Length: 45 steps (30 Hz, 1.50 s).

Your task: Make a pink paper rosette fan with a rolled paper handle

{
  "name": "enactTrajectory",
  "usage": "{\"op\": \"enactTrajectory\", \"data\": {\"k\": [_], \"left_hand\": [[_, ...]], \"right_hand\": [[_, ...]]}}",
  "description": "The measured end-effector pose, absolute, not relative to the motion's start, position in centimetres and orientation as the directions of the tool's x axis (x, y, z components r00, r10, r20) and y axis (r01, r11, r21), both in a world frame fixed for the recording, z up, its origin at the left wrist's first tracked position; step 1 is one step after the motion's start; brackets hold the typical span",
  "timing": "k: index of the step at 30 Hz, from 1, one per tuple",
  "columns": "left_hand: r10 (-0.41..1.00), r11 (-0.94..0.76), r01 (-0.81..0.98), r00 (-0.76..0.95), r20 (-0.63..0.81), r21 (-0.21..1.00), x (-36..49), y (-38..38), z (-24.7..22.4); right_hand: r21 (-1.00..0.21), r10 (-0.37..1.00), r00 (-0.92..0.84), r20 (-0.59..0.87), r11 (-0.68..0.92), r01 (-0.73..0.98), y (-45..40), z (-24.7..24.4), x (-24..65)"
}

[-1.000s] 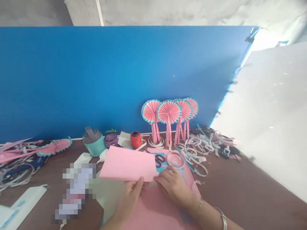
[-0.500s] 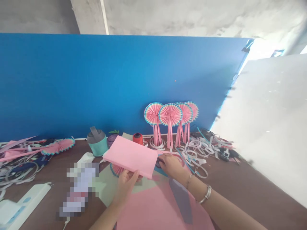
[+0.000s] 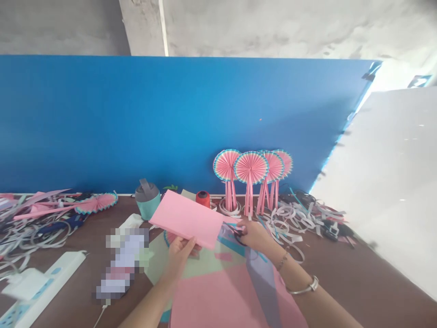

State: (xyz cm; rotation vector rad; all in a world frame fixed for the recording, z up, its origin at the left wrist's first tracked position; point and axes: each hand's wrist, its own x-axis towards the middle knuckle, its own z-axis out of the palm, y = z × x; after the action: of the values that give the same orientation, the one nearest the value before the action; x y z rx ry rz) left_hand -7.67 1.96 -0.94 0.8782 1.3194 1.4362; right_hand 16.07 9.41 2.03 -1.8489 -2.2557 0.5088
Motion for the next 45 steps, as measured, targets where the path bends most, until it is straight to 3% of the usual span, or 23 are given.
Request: {"op": "enactTrajectory", "data": {"k": [2, 4, 6, 8, 11, 13, 19, 26, 33, 45], "left_hand": [[0.953, 0.057, -0.176, -0.285, -0.106, 0.983, -7.7, 1.9, -0.5], [0.953, 0.054, -0.183, -0.284, -0.105, 0.982, -7.8, 1.9, 0.0], [0.956, 0.039, -0.194, -0.280, -0.093, 0.980, -7.8, 2.0, 0.6], [0.959, 0.035, -0.203, -0.269, -0.090, 0.978, -7.9, 2.1, 1.1], [0.960, 0.033, -0.215, -0.265, -0.091, 0.976, -8.1, 2.6, 1.7], [0.959, 0.035, -0.216, -0.269, -0.093, 0.976, -8.0, 2.9, 2.0], [0.958, -0.011, -0.274, -0.277, -0.068, 0.962, -6.8, 3.8, 1.3], [0.961, 0.045, -0.294, -0.248, -0.122, 0.955, -6.4, 3.1, 0.0], [0.954, 0.033, -0.353, -0.268, -0.135, 0.935, -7.1, 2.8, 0.4], [0.970, 0.102, -0.304, -0.181, -0.163, 0.947, -6.4, 2.3, 0.3]], "right_hand": [[-0.431, 0.970, -0.217, -0.110, 0.150, 0.890, 9.4, 1.9, 17.0], [-0.585, 0.956, -0.244, -0.164, 0.105, 0.804, 9.0, 1.6, 17.8], [-0.803, 0.923, -0.306, -0.235, -0.007, 0.595, 8.4, 1.3, 18.5], [-0.930, 0.877, -0.397, -0.272, -0.132, 0.344, 7.7, 0.9, 19.2], [-0.977, 0.830, -0.521, -0.199, -0.209, 0.040, 7.0, 0.4, 20.0], [-0.973, 0.789, -0.596, -0.151, -0.224, -0.050, 6.8, 0.1, 20.4], [-0.960, 0.649, -0.719, -0.250, -0.262, 0.097, 6.4, -0.9, 19.9], [-0.957, 0.606, -0.745, -0.280, -0.238, 0.166, 5.8, -1.1, 19.1], [-0.946, 0.581, -0.748, -0.321, -0.229, 0.229, 5.9, -0.3, 19.5], [-0.953, 0.629, -0.716, -0.303, -0.216, 0.213, 5.3, -0.8, 17.8]]}}
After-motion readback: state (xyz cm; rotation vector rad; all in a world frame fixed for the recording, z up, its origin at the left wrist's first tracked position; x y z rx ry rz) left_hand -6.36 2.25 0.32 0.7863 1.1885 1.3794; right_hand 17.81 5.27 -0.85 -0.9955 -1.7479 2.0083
